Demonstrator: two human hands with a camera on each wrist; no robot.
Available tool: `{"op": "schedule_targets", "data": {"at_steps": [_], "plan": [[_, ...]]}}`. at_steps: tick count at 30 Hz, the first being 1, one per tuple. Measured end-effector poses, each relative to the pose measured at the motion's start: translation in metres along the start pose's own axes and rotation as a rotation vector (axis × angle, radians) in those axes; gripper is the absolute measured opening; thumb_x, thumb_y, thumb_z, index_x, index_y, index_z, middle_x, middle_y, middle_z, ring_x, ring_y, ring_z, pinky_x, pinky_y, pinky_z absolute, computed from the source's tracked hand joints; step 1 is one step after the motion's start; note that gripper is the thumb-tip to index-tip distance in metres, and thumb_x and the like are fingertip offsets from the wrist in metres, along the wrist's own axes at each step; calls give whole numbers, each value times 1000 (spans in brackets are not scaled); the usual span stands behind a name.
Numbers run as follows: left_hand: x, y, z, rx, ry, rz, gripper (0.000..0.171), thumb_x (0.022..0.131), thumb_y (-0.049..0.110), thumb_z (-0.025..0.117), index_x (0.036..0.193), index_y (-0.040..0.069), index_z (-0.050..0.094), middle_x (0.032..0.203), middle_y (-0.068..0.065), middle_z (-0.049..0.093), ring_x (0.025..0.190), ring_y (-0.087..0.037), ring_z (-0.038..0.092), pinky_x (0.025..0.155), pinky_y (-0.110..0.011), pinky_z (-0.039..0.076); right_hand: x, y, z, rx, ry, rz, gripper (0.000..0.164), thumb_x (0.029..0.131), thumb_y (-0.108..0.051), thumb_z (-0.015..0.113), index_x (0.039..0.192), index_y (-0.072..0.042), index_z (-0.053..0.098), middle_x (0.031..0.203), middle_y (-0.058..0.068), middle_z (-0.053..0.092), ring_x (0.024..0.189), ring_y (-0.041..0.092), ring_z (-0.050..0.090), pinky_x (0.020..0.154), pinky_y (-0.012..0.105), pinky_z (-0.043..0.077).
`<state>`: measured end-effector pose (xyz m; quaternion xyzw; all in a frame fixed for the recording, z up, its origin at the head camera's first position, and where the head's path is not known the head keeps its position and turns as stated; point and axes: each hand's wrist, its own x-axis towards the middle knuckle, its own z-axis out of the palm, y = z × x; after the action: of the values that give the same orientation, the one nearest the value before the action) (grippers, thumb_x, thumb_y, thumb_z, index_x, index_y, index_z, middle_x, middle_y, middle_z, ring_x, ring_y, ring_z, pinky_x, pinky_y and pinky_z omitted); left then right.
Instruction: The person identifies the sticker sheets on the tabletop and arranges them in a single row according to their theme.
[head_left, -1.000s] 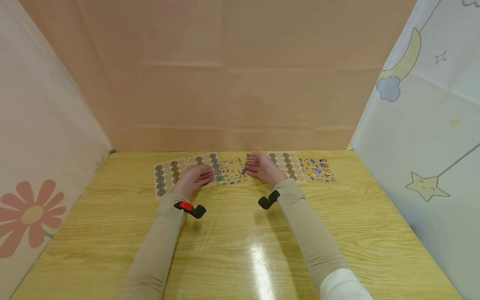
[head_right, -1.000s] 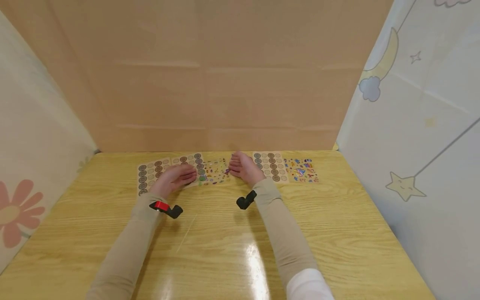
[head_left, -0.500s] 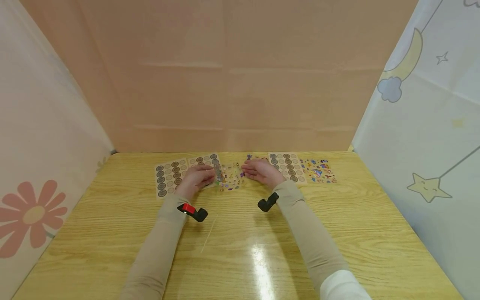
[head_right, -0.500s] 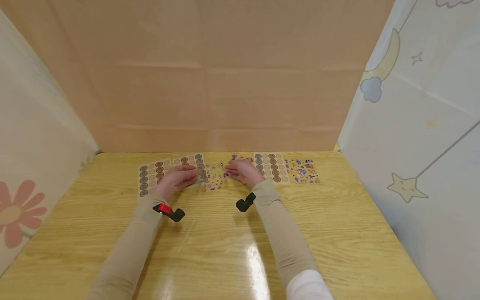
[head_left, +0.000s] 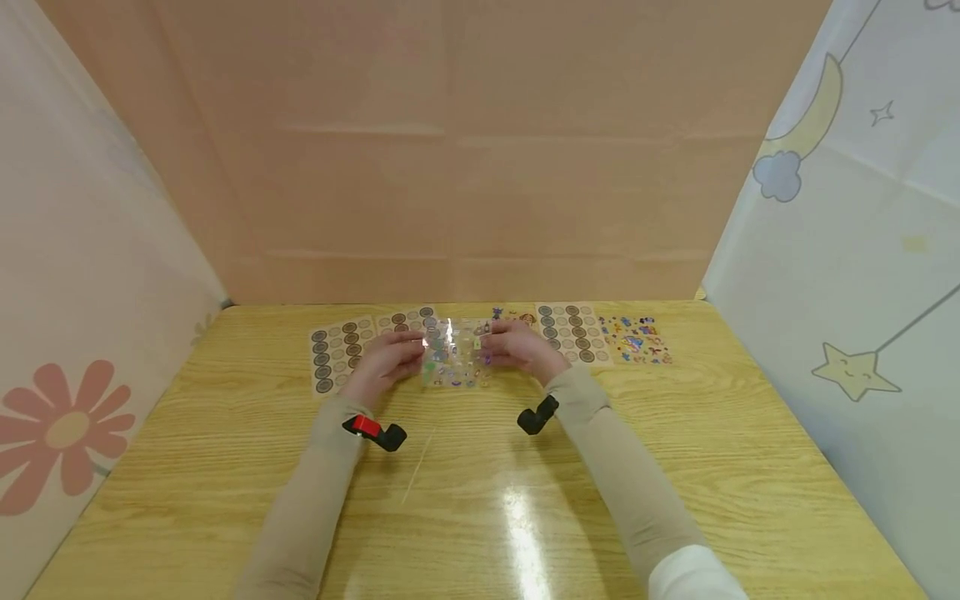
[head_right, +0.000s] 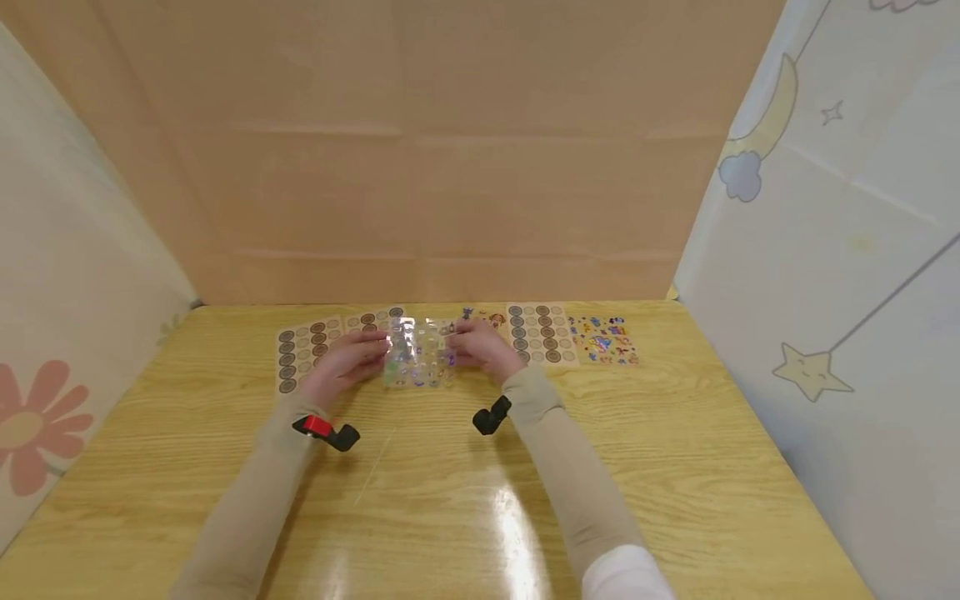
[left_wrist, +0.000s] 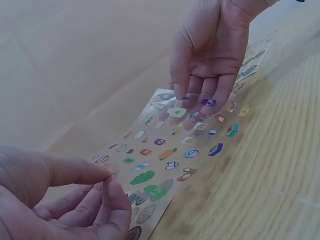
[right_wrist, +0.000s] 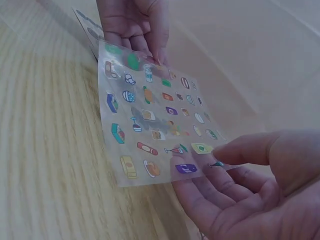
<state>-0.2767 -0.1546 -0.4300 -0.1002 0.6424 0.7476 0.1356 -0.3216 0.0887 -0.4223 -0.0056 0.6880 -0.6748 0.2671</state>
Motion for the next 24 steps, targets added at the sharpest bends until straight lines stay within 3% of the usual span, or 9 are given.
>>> {"op": "schedule_targets", "data": {"at_steps": [4, 12, 15, 19, 24], "plan": [[-12, 0, -9, 14, -42, 34, 43, 96, 4, 56, 137, -5, 45, 112, -13, 57, 90, -16, 59, 83, -29, 52, -11, -2, 8, -59, -31, -25, 44, 95, 3, 52, 138, 6, 41, 123, 23, 54, 99, 29, 63, 87, 37, 53], [-36, 1, -21, 0, -40, 53, 46, 96, 3, 57, 139, -5, 42, 124, -20, 55, 96, -16, 62, 80, -26, 53, -29, 1, 22, -43, -113, -60, 34, 96, 3, 51, 130, 9, 48, 121, 25, 54, 87, 22, 67, 82, 36, 55], [-48, 0, -24, 19, -29, 50, 44, 96, 3, 56, 137, -4, 44, 127, -20, 54, 98, -16, 62, 81, -27, 53, -33, 2, 29, -39, -96, -65, 32, 94, 3, 54, 126, 8, 52, 119, 22, 56, 81, 18, 66, 79, 34, 56], [-61, -3, -31, 18, -30, 75, 40, 96, 2, 56, 134, -5, 47, 119, -15, 59, 93, -14, 63, 81, -28, 54, -37, 5, 39, -23, -41, -73, 31, 92, 3, 58, 123, 6, 56, 121, 16, 60, 77, 16, 64, 75, 31, 57], [-77, -10, -42, 48, -63, 112, 40, 96, 4, 56, 132, -9, 46, 108, -6, 61, 90, -14, 64, 82, -31, 55, -43, 7, 53, 5, -52, -76, 31, 92, 4, 58, 122, 8, 55, 117, 18, 63, 79, 19, 68, 75, 33, 57]]}}
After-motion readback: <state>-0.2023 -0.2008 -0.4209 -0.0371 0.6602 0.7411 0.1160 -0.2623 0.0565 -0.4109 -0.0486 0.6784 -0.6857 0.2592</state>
